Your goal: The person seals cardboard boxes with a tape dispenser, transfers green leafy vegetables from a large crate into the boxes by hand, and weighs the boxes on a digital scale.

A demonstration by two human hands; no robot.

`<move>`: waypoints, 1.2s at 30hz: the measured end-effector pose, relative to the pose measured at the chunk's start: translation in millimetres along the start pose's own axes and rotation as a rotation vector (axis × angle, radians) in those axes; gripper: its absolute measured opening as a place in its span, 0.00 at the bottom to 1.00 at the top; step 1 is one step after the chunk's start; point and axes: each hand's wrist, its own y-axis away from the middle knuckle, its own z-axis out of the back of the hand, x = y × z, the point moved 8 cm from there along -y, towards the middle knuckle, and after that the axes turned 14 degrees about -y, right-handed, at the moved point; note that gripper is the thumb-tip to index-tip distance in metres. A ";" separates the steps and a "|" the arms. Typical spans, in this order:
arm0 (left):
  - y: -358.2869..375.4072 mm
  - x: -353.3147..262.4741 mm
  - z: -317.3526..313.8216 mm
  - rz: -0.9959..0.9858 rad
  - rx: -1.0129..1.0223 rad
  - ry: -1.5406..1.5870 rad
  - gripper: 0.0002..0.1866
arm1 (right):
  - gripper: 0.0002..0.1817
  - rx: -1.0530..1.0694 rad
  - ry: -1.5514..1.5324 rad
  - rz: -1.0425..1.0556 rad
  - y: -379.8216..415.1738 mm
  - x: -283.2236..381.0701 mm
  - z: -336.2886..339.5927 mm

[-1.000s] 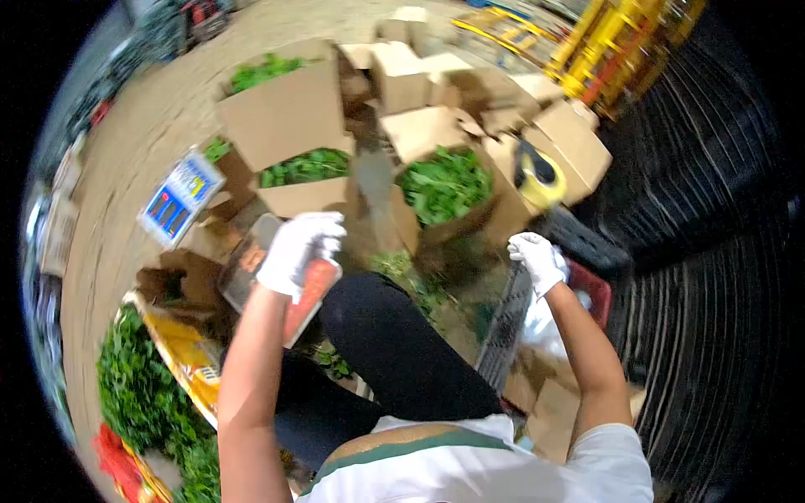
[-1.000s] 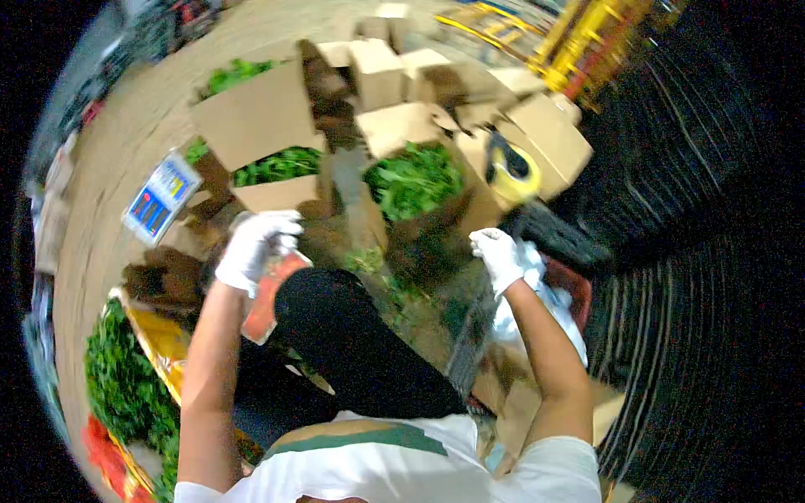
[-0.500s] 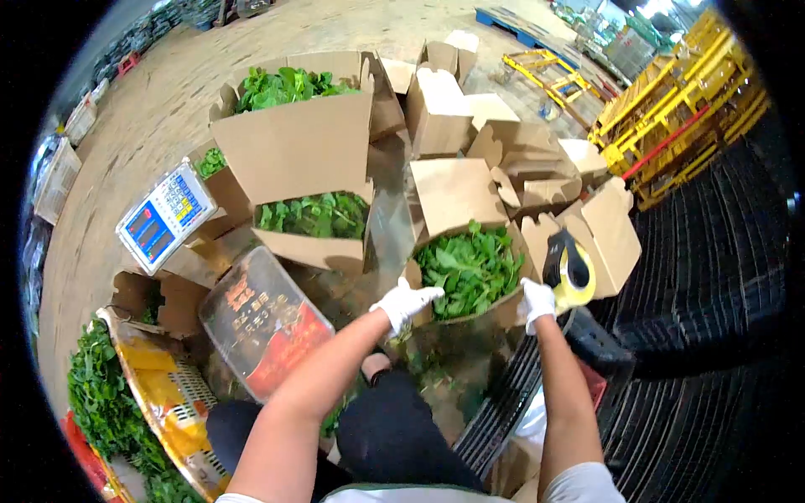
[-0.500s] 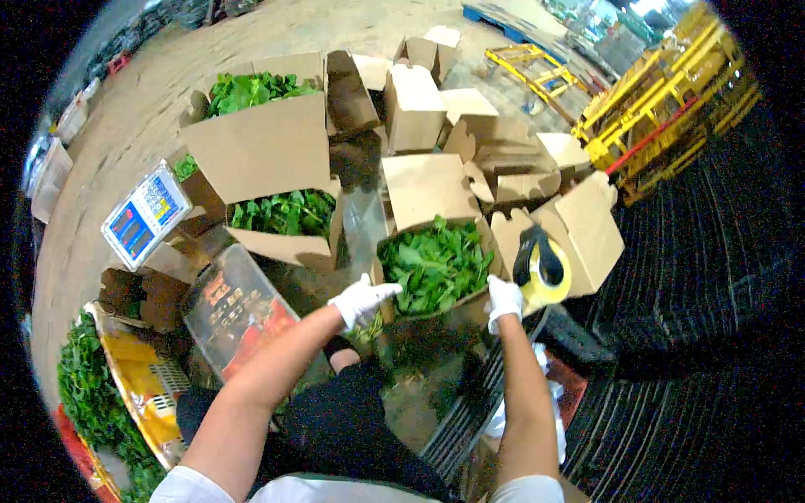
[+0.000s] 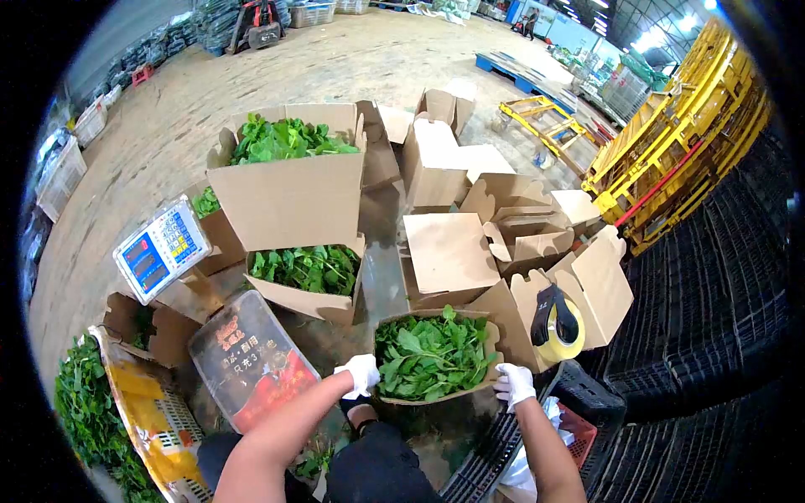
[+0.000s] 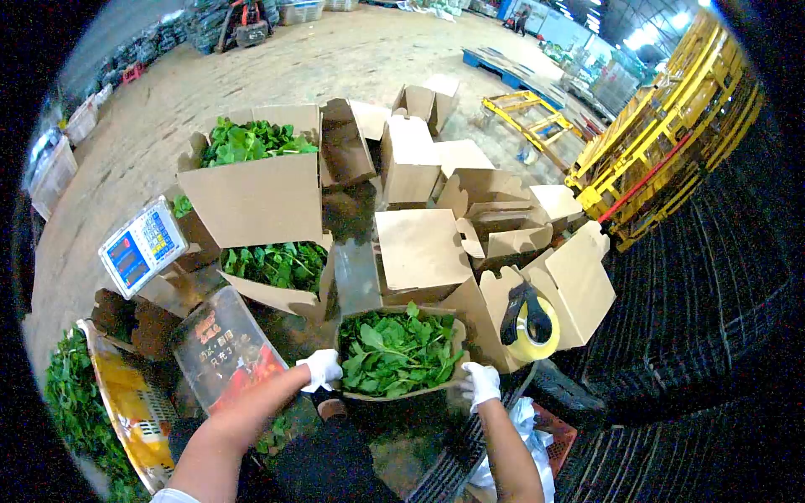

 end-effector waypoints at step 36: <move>318.6 280.2 40.3 0.621 -0.351 0.013 0.13 | 0.05 0.713 0.971 1.699 241.0 -19.6 -371.8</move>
